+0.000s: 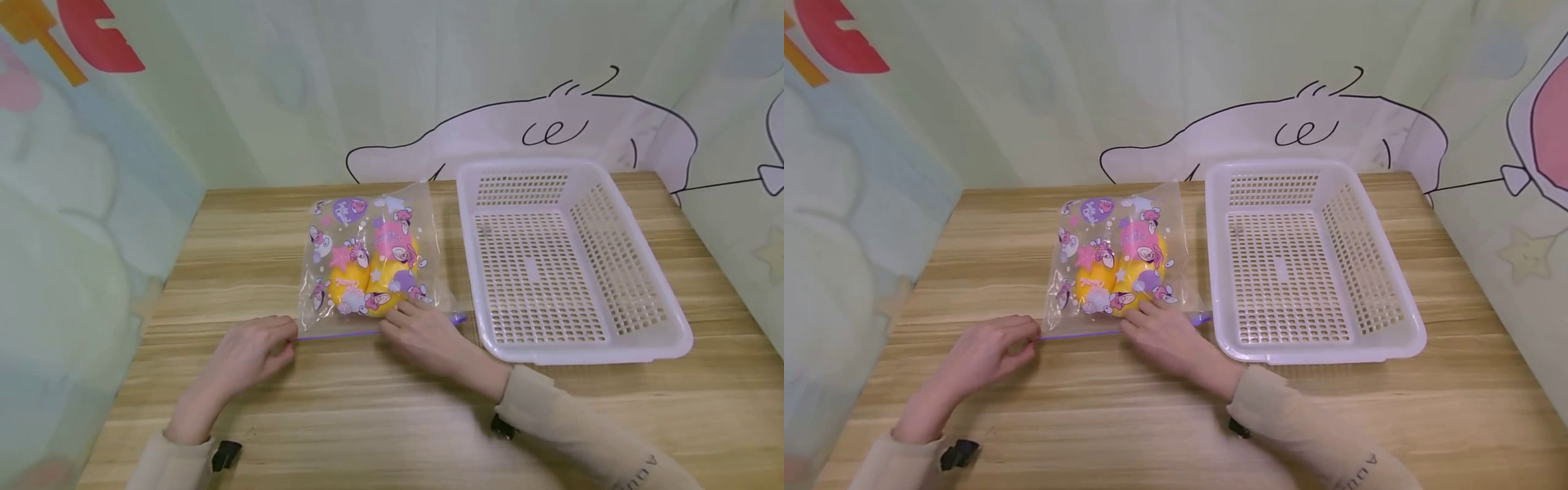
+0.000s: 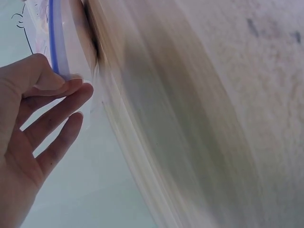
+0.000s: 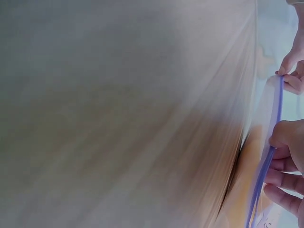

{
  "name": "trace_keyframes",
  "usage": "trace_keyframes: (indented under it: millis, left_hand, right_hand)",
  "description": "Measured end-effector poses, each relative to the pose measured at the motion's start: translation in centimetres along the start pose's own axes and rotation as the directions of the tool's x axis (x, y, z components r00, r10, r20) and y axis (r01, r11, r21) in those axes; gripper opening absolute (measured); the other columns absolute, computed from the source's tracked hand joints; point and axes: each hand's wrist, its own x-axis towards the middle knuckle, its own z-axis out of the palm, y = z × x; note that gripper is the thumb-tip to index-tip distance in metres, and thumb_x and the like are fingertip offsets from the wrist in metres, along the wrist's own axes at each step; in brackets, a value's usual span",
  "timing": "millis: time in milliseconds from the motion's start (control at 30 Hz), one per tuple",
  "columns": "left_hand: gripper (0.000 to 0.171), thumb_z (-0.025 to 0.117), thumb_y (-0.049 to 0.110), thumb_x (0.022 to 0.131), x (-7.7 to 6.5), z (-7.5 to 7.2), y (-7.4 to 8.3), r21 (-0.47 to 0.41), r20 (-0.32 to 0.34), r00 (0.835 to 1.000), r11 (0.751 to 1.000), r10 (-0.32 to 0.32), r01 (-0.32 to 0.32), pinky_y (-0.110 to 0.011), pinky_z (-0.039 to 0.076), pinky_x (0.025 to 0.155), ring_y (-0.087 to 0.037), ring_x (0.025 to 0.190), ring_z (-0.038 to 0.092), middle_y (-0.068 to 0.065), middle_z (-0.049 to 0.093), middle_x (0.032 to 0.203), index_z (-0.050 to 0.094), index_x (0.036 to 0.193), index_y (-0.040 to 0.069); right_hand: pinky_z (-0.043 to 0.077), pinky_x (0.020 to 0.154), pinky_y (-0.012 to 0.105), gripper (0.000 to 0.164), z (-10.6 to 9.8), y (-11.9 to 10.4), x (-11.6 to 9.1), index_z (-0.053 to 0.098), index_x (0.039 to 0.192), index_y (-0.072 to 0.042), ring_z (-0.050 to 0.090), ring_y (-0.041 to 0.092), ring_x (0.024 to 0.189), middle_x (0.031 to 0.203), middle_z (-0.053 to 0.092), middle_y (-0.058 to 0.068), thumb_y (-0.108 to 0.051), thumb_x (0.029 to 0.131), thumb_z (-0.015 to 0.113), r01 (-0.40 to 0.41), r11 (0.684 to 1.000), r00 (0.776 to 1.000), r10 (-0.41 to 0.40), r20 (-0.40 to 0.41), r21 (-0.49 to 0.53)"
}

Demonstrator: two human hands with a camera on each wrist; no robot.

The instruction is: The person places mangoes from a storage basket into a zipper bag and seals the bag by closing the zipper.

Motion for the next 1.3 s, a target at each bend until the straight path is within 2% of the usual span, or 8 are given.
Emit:
trace_keyframes:
  millis: [167, 500, 667, 967, 1300]
  left_hand:
    - [0.028, 0.067, 0.002, 0.066, -0.1, -0.1, 0.0, -0.003, 0.008, 1.000, 1.000, -0.011, 0.011, -0.014, 0.032, 0.049, 0.002, 0.059, 0.034, 0.016, 0.048, 0.064, 0.048, 0.065, 0.023]
    - [0.029, 0.067, 0.002, 0.065, -0.1, -0.4, 0.1, 0.005, 0.019, 1.000, 1.000, -0.014, 0.014, -0.014, 0.030, 0.049, 0.001, 0.057, 0.033, 0.016, 0.045, 0.062, 0.047, 0.065, 0.023]
    - [0.030, 0.068, 0.003, 0.065, 0.0, -0.5, 0.1, 0.014, 0.038, 0.999, 1.000, -0.018, 0.018, -0.014, 0.029, 0.049, 0.001, 0.057, 0.032, 0.015, 0.043, 0.062, 0.046, 0.064, 0.023]
    - [0.030, 0.069, 0.003, 0.065, 0.0, -0.4, -0.2, 0.020, 0.067, 0.997, 1.000, -0.025, 0.024, -0.015, 0.031, 0.050, 0.000, 0.056, 0.033, 0.015, 0.043, 0.062, 0.045, 0.064, 0.022]
    - [0.030, 0.068, 0.002, 0.066, -0.2, -0.4, -0.3, 0.022, 0.076, 0.996, 0.999, -0.044, 0.043, -0.015, 0.031, 0.050, 0.000, 0.057, 0.033, 0.015, 0.044, 0.062, 0.046, 0.064, 0.023]
  right_hand:
    - [0.049, 0.074, 0.024, 0.006, -0.1, 0.3, -0.5, 0.062, 0.088, -0.017, 0.055, 0.014, 0.082, 0.086, 0.061, -0.005, -0.023, 0.089, 0.060, 0.006, 1.000, 1.000, -0.006, 0.006, -0.022]
    - [0.045, 0.072, 0.025, 0.014, -0.3, 1.0, -1.9, 0.065, 0.094, -0.019, 0.060, 0.014, 0.091, 0.098, 0.067, -0.006, -0.029, 0.084, 0.065, -0.032, 0.997, 0.999, 0.029, -0.038, -0.074]
    - [0.044, 0.067, 0.025, 0.014, -0.5, 1.6, -2.8, 0.064, 0.091, -0.017, 0.059, 0.015, 0.085, 0.098, 0.067, -0.004, -0.027, 0.081, 0.067, -0.039, 0.996, 0.998, 0.035, -0.046, -0.079]
    - [0.042, 0.063, 0.026, 0.010, -0.7, 2.7, -4.4, 0.061, 0.085, -0.016, 0.050, 0.014, 0.073, 0.082, 0.058, -0.004, -0.024, 0.080, 0.066, -0.043, 0.995, 0.995, 0.036, -0.088, -0.088]
    - [0.039, 0.064, 0.027, 0.015, -0.9, 3.5, -5.5, 0.061, 0.086, -0.016, 0.049, 0.016, 0.070, 0.077, 0.055, -0.004, -0.029, 0.083, 0.069, -0.058, 0.997, 0.995, 0.053, -0.085, -0.058]
